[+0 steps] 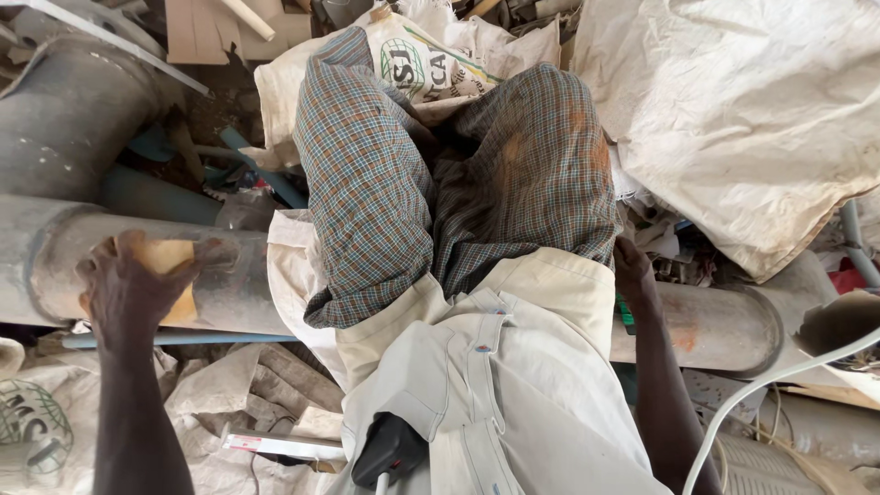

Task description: The person sits among debris and uses a knife to carve and shape a small piece of orange-stained wood held in the left hand. They repeatedly scrape and pare the surface, turning the piece to work different edges and faces.

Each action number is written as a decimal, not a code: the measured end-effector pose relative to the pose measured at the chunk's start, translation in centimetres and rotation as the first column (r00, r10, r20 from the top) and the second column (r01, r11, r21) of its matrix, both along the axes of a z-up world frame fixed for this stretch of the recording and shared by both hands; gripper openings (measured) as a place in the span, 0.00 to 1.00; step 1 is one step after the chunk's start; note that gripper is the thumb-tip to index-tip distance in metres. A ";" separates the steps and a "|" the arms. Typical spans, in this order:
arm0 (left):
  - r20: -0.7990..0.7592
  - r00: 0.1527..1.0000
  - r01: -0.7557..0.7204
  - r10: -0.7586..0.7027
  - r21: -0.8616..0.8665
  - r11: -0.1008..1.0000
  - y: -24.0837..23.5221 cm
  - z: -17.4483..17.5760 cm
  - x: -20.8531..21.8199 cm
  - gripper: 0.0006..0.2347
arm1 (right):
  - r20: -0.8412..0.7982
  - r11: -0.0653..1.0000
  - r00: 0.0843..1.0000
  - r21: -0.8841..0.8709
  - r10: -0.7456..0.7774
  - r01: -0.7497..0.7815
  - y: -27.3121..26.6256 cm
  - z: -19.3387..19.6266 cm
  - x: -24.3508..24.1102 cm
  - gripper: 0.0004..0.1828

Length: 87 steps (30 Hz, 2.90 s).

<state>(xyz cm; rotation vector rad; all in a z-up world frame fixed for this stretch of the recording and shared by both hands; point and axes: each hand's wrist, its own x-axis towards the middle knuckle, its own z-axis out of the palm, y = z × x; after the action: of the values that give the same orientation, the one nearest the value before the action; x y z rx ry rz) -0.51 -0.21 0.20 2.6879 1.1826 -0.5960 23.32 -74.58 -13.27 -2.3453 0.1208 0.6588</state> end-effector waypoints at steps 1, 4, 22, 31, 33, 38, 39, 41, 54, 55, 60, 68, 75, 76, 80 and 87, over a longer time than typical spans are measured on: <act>0.073 0.997 0.009 -0.010 0.011 1.000 -0.1 0.0 -0.4 0.41 | 0.007 1.000 1.000 -0.016 0.006 -0.006 0.0 -0.1 -0.1 0.15; 0.252 0.966 0.044 -0.059 0.066 0.997 -1.2 -0.3 -2.6 0.37 | 0.001 1.000 1.000 0.012 -0.001 0.001 -0.3 0.0 -0.3 0.14; 0.234 -0.164 0.631 0.958 -0.722 0.284 -10.9 7.3 17.7 0.21 | -0.177 0.846 0.916 0.351 -0.361 0.401 6.9 9.7 5.0 0.13; 0.013 0.306 0.890 0.952 -0.359 -0.281 -23.0 4.1 35.3 0.25 | -0.072 0.756 0.932 0.565 -0.354 0.331 19.8 23.3 8.6 0.21; -0.062 0.288 0.881 0.956 -0.374 -0.290 -24.3 2.9 35.7 0.27 | -0.038 0.820 0.981 0.543 -0.192 0.182 22.3 23.2 7.8 0.20; -0.235 0.381 0.781 0.894 -0.436 -0.448 -26.3 -1.3 34.9 0.37 | 0.000 0.891 1.000 0.454 0.031 -0.028 25.4 22.2 6.6 0.20; -0.224 0.413 0.777 0.883 -0.418 -0.470 -26.5 -1.8 34.6 0.38 | -0.007 0.907 0.998 0.417 0.063 -0.055 25.7 22.3 6.4 0.20; -0.143 0.431 0.803 0.891 -0.391 -0.451 -26.1 -2.0 35.5 0.40 | 0.029 0.930 0.994 0.353 0.102 -0.106 26.8 22.4 7.4 0.20; -0.059 0.515 0.700 0.855 -0.546 -0.460 -29.3 -2.7 35.3 0.44 | 0.023 0.964 0.998 0.257 0.065 -0.069 28.3 22.8 7.9 0.16; -0.057 0.502 0.695 0.863 -0.567 -0.442 -29.5 -2.8 35.2 0.44 | 0.034 0.965 0.997 0.250 0.071 -0.077 28.3 22.8 7.8 0.16; -0.025 0.502 0.661 0.865 -0.634 -0.402 -29.3 -2.9 35.8 0.45 | 0.070 0.965 0.994 0.240 0.089 -0.104 28.4 22.9 8.1 0.16; -0.064 0.548 0.590 0.834 -0.677 -0.440 -29.3 -3.6 36.1 0.42 | 0.151 0.979 0.978 0.123 0.143 -0.162 27.7 21.3 8.0 0.16; -0.029 0.370 0.739 0.929 -0.597 -0.312 -28.5 -4.0 36.0 0.44 | 0.391 0.847 0.763 -0.094 0.515 -0.523 27.8 19.6 6.9 0.13; 0.022 0.351 0.686 0.936 -0.687 -0.242 -28.1 -3.9 36.1 0.45 | 0.297 0.849 0.796 -0.143 0.527 -0.509 27.9 19.7 7.3 0.12; 0.141 0.379 0.633 0.915 -0.761 -0.145 -28.5 -3.4 35.6 0.46 | 0.164 0.927 0.912 -0.057 0.376 -0.371 27.5 21.2 8.7 0.15; 0.121 0.343 0.622 0.931 -0.773 -0.128 -28.5 -2.8 36.4 0.35 | 0.202 0.951 0.932 0.003 0.302 -0.309 27.8 22.5 7.9 0.20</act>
<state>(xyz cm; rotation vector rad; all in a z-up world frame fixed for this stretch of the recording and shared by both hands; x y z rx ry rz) 35.90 -28.67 -2.62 0.6538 0.3055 0.2736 31.24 -46.78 9.20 -2.4026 -0.3511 0.5601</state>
